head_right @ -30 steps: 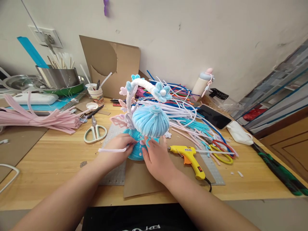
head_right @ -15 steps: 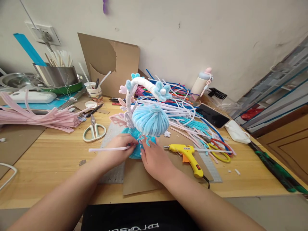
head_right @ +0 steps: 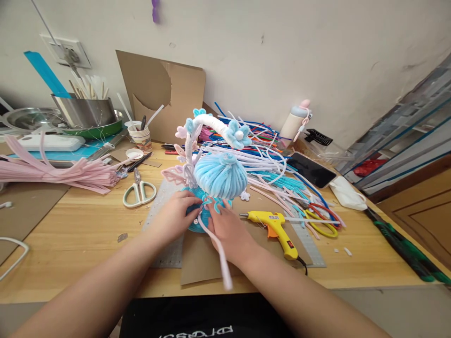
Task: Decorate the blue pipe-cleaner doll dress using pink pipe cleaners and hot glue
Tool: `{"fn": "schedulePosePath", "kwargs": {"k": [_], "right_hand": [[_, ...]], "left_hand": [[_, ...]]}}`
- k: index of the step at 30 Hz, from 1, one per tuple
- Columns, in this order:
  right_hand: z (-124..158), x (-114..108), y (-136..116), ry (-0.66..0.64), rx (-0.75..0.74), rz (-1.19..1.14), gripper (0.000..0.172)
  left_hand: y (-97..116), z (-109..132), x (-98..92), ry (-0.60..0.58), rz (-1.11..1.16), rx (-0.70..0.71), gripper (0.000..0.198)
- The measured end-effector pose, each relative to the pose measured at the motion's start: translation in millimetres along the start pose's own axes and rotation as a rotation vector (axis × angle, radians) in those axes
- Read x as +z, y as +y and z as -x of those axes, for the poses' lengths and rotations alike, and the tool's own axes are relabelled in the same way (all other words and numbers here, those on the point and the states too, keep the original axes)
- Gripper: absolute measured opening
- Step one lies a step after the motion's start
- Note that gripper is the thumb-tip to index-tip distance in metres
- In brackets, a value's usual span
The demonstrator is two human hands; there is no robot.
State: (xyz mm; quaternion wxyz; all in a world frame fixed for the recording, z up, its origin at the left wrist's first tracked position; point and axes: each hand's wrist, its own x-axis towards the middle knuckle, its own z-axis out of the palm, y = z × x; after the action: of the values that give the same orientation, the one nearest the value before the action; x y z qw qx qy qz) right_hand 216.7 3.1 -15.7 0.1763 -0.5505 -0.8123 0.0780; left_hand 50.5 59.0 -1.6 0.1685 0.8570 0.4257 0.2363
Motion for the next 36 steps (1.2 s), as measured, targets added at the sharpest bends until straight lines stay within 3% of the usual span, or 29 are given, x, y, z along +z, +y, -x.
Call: {"fn": "schedulePosePath", "kwargs": {"k": [6,9,12,16,22,31,36], "right_hand": [[0.8,-1.3,-1.1,-0.01,0.003,-0.026,0.045],[1.1,-1.9,-1.7,-0.022,0.024,-0.01,0.046],[1.4,-1.8,-2.3,-0.052,0.024,0.0,0.046],[1.7,-2.1,-3.2,-0.06,0.015,-0.006,0.047],[2.8,3.2,1.1,-0.054,0.012,0.031,0.048],[1.8,8.6,2.1,0.018,-0.087,0.126,0.047],[1.6,10.3,5.5,0.025,-0.033,-0.002,0.05]], "left_hand": [[-3.7,0.4,6.6,-0.015,0.018,0.025,0.023],[-2.5,0.2,8.3,0.031,0.017,-0.088,0.026],[1.7,-0.2,7.8,0.044,0.013,-0.218,0.016],[5.3,-0.7,7.0,0.034,0.028,-0.267,0.011],[2.5,-1.1,7.2,0.013,0.049,-0.258,0.022],[11.2,4.6,4.9,0.046,-0.133,-0.102,0.011],[14.7,6.9,4.3,0.028,-0.21,-0.041,0.015]]}}
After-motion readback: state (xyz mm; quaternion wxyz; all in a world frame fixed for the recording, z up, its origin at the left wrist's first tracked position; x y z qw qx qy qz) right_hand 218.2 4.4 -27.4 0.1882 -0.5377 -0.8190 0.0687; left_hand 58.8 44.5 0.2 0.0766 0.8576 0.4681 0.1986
